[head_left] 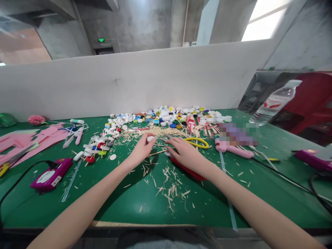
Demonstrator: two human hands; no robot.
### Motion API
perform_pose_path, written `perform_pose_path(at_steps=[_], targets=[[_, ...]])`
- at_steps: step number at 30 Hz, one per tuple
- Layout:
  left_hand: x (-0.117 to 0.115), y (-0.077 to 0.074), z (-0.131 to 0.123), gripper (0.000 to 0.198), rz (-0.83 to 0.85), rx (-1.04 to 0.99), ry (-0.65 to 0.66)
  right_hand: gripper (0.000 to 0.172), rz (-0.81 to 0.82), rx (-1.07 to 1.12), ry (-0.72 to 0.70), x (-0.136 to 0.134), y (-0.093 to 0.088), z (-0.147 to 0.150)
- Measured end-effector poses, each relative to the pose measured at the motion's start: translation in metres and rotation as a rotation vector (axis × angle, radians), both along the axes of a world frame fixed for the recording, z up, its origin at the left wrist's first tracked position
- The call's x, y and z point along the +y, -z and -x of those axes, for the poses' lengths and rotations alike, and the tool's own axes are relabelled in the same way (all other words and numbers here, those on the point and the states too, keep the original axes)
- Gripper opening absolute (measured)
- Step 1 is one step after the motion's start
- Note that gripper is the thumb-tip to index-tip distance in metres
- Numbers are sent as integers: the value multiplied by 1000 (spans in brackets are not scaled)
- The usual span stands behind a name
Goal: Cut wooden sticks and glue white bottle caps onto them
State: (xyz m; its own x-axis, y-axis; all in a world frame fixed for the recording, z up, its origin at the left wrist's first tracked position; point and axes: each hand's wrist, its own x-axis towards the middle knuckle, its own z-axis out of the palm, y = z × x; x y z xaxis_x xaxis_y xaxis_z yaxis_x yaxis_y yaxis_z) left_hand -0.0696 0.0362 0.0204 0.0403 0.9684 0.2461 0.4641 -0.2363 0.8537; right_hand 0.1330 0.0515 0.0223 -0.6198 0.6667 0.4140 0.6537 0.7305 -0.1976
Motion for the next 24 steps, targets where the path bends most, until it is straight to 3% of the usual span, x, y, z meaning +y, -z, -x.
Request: perform_pose_path(at_steps=[6, 13, 24], targets=[[-6, 8, -1, 29, -93, 258, 191, 32, -42, -201, -15, 15, 18, 1], [-8, 13, -1, 27, -258, 538, 293, 33, -95, -282, -23, 16, 17, -2], [-9, 11, 1, 28, -156, 507, 400, 35, -135, -286, -66, 18, 13, -4]])
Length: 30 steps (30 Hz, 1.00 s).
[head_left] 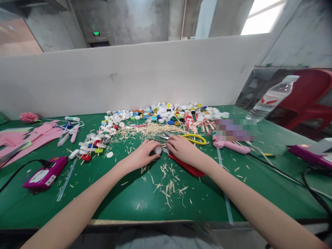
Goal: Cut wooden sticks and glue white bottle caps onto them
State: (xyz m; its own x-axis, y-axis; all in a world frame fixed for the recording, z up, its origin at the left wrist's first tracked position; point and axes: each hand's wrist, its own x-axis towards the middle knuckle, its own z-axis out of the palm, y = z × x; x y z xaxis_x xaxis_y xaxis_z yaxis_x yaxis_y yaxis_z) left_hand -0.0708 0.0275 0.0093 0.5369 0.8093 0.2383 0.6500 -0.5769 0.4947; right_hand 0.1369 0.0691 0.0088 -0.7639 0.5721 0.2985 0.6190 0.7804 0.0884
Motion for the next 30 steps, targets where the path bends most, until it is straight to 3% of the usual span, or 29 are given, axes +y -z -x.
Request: perform_pose_path(at_steps=[5, 10, 14, 18, 23, 30], targets=[[-4, -5, 0, 32, 117, -63, -15, 31, 100, 163, -2, 3, 2, -4], [-9, -12, -1, 34, 183, -51, 50, 27, 223, 284, 23, 2, 4, -7], [-9, -12, -2, 36, 153, 7, 100, 30, 245, 344, 68, -5, -7, -7], [-8, -11, -2, 35, 149, 52, 127, 22, 278, 418, 79, -12, -18, -6], [-9, -12, -2, 38, 137, 116, 114, 14, 317, 391, 100, -16, -19, -4], [-7, -8, -1, 36, 115, 140, 118, 16, 127, 165, 155, -11, -8, -4]])
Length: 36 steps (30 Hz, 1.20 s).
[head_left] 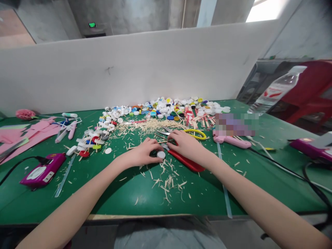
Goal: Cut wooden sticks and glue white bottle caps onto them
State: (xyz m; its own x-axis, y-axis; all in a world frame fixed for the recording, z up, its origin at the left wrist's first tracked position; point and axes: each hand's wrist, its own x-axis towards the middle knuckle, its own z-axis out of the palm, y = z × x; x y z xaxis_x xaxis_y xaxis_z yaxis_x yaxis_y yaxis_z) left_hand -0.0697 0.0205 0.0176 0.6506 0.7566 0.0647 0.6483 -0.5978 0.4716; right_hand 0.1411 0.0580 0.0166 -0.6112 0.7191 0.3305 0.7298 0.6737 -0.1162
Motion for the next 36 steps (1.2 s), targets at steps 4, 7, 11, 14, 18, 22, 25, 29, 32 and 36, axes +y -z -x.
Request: perform_pose_path(at_steps=[4, 7, 11, 14, 18, 22, 25, 29, 32, 36], targets=[[-1, -2, 0, 36, -3, 21, -3, 14, -12, -57, -10, 4, 5, 0], [-2, -3, 1, 35, 14, 14, -3, 14, 0, -68, -13, 6, 6, 0], [1, 0, 3, 36, 16, 0, -8, 16, -29, -7, -10, 7, 6, 3], [4, 3, 6, 37, -7, -15, -12, 19, -95, 175, -6, 6, 1, 5], [5, 4, 8, 37, -15, -28, -8, 16, -161, 469, 31, 3, -11, 6], [5, 2, 8, 38, 20, -50, -14, 12, -196, 615, 89, -2, -20, 4], [5, 2, 9, 34, 23, -81, -4, 11, -154, 675, 39, -7, -22, 8], [4, 3, 11, 30, 8, -89, 3, 9, -80, 716, -84, -16, -19, 17], [4, 3, 11, 32, 4, -98, 2, 8, -66, 695, -118, -21, -18, 23], [3, 1, 10, 33, -7, -149, 4, 9, -57, 647, -152, -25, -17, 29]])
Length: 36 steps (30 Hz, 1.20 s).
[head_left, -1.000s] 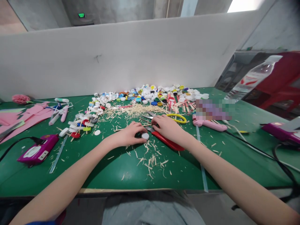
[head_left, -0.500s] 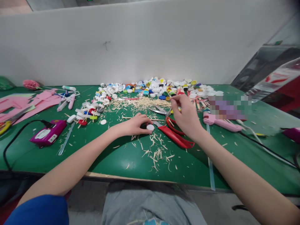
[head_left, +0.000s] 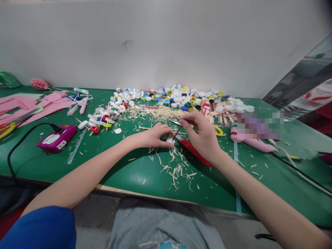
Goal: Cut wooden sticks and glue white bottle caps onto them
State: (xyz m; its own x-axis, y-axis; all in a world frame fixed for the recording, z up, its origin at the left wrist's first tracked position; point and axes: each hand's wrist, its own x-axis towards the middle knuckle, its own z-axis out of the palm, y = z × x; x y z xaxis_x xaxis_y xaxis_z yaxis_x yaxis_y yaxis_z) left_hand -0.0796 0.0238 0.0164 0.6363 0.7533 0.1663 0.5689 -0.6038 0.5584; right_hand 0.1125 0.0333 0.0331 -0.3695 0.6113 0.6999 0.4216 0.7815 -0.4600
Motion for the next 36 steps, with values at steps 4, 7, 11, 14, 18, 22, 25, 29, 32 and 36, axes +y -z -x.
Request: perform_pose_path(at_steps=[4, 7, 11, 14, 18, 22, 25, 29, 32, 36], targets=[[3, -2, -4, 26, -47, -96, -16, 8, -18, -26, -17, -1, 1, 2], [6, -2, -8, 17, -110, -167, -24, 7, -38, -34, -28, -1, 2, 3], [7, -2, -10, 14, -143, -195, -44, 8, -37, -45, -18, -1, 1, 3], [7, -1, -10, 14, -153, -204, -58, 7, -50, -45, -21, -2, 0, 3], [8, 1, -11, 13, -151, -245, -59, 7, -57, -41, -41, -1, 1, 3], [9, 4, -11, 13, -121, -252, -75, 8, -30, -46, -39, -1, 1, 3], [9, 4, -11, 15, -148, -225, -50, 8, -15, -48, -51, -2, 1, 4], [8, 4, -9, 18, -233, -198, 5, 14, -1, -53, -69, 1, -7, 3], [6, 3, -8, 19, -264, -207, 14, 24, 19, -55, -27, 10, -24, 5], [5, 3, -7, 18, -244, -196, -7, 46, 166, -95, 1, 31, -54, 22]])
